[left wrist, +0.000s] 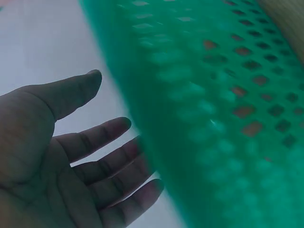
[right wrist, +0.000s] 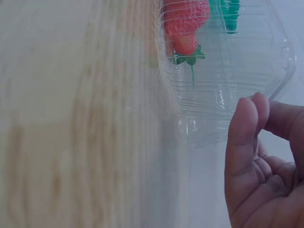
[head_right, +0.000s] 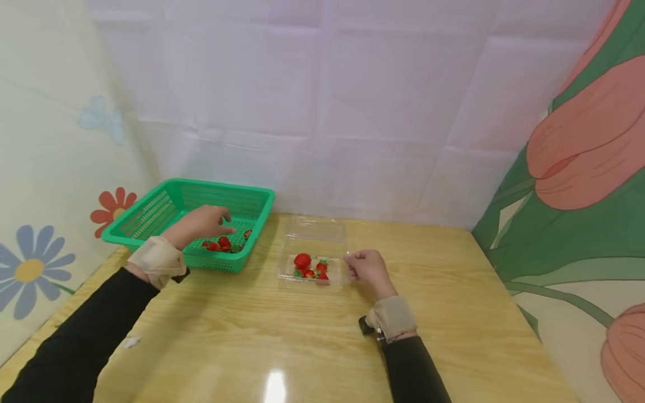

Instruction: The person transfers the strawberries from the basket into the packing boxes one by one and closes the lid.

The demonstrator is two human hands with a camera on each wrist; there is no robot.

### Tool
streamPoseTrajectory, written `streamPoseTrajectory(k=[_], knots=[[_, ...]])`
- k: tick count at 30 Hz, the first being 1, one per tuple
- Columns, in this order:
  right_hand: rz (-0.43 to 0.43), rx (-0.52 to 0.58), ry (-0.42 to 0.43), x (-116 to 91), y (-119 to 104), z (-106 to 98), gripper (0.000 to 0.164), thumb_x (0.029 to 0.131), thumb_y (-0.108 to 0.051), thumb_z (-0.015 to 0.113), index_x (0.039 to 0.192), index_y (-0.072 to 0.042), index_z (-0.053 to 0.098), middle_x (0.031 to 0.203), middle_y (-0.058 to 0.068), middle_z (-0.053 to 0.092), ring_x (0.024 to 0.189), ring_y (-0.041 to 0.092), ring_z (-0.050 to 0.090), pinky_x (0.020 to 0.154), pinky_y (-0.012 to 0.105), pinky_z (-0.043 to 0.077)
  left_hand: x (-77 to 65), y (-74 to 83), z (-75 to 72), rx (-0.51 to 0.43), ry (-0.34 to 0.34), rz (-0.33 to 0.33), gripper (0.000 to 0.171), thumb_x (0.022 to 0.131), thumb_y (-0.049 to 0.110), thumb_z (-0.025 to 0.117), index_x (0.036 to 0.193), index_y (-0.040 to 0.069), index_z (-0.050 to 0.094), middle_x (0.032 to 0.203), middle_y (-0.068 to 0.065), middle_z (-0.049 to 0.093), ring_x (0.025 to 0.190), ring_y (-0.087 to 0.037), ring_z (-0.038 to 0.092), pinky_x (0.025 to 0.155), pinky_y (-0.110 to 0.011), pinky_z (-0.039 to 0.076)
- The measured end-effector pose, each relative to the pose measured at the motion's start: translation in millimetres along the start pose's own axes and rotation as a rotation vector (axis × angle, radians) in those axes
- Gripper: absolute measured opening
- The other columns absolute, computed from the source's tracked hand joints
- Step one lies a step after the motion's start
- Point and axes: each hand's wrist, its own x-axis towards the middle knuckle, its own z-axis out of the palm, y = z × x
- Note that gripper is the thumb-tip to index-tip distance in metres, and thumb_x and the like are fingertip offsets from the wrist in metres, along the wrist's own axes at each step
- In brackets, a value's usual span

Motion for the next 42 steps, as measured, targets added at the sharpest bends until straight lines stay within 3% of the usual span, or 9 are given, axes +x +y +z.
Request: streamPoseTrajectory(k=[6, 14, 21, 24, 31, 42], knots=[[0.004, -0.007, -0.009, -1, 3, 0, 0.029, 0.094, -0.017, 0.056, 0.097, 0.012, 0.056, 0.066, 0.004, 0.055, 0.056, 0.010, 0.053, 0.054, 0.026, 0.050, 3.9, -25.0, 11.8, -0.011, -0.073, -0.032, 0.037, 0.089, 0.022, 0.063, 0.116, -0.003, 0.059, 0.113, -0.020, 0.060, 0.083, -0.026, 0.061, 0.079, -0.044, 0.049], [0.001, 0.004, -0.010, -1, 4, 0, 0.030, 0.094, -0.017, 0.056, 0.098, 0.013, 0.055, 0.066, 0.004, 0.054, 0.056, 0.010, 0.052, 0.054, 0.026, 0.049, 10.2, -43.4, 20.1, -0.073, -0.160, -0.044, 0.029, 0.089, 0.009, 0.062, 0.115, -0.004, 0.060, 0.106, -0.019, 0.062, 0.083, -0.026, 0.061, 0.072, -0.038, 0.050], [0.003, -0.002, -0.011, 1, 5, 0, 0.031, 0.094, -0.019, 0.057, 0.100, 0.012, 0.056, 0.067, 0.004, 0.056, 0.057, 0.010, 0.053, 0.055, 0.027, 0.050, 11.1, -44.7, 27.2, -0.027, -0.186, -0.036, 0.027, 0.090, 0.009, 0.060, 0.114, -0.002, 0.063, 0.120, -0.024, 0.057, 0.104, -0.036, 0.056, 0.077, -0.041, 0.049], [0.001, 0.002, -0.012, 0, 4, 0, 0.032, 0.094, -0.019, 0.057, 0.100, 0.012, 0.056, 0.067, 0.004, 0.056, 0.057, 0.010, 0.054, 0.055, 0.026, 0.050, 12.0, -46.4, 29.7, -0.008, -0.182, -0.013, 0.026, 0.090, 0.009, 0.061, 0.112, -0.003, 0.064, 0.117, -0.023, 0.059, 0.104, -0.036, 0.057, 0.078, -0.042, 0.049], [0.005, 0.005, -0.003, -1, 4, 0, 0.030, 0.093, -0.018, 0.057, 0.098, 0.011, 0.056, 0.066, 0.004, 0.055, 0.056, 0.010, 0.053, 0.054, 0.025, 0.050, 10.8, -50.3, 32.7, -0.066, -0.168, -0.012, 0.019, 0.088, 0.002, 0.059, 0.105, -0.002, 0.067, 0.107, -0.020, 0.064, 0.089, -0.028, 0.060, 0.069, -0.036, 0.049], [0.004, 0.007, 0.006, -2, 4, 0, 0.030, 0.093, -0.018, 0.058, 0.097, 0.011, 0.056, 0.066, 0.004, 0.055, 0.055, 0.010, 0.053, 0.054, 0.026, 0.050, 16.1, -51.2, 37.2, -0.031, -0.171, -0.025, 0.019, 0.087, 0.005, 0.061, 0.103, -0.002, 0.069, 0.106, -0.020, 0.066, 0.089, -0.030, 0.062, 0.072, -0.038, 0.051]])
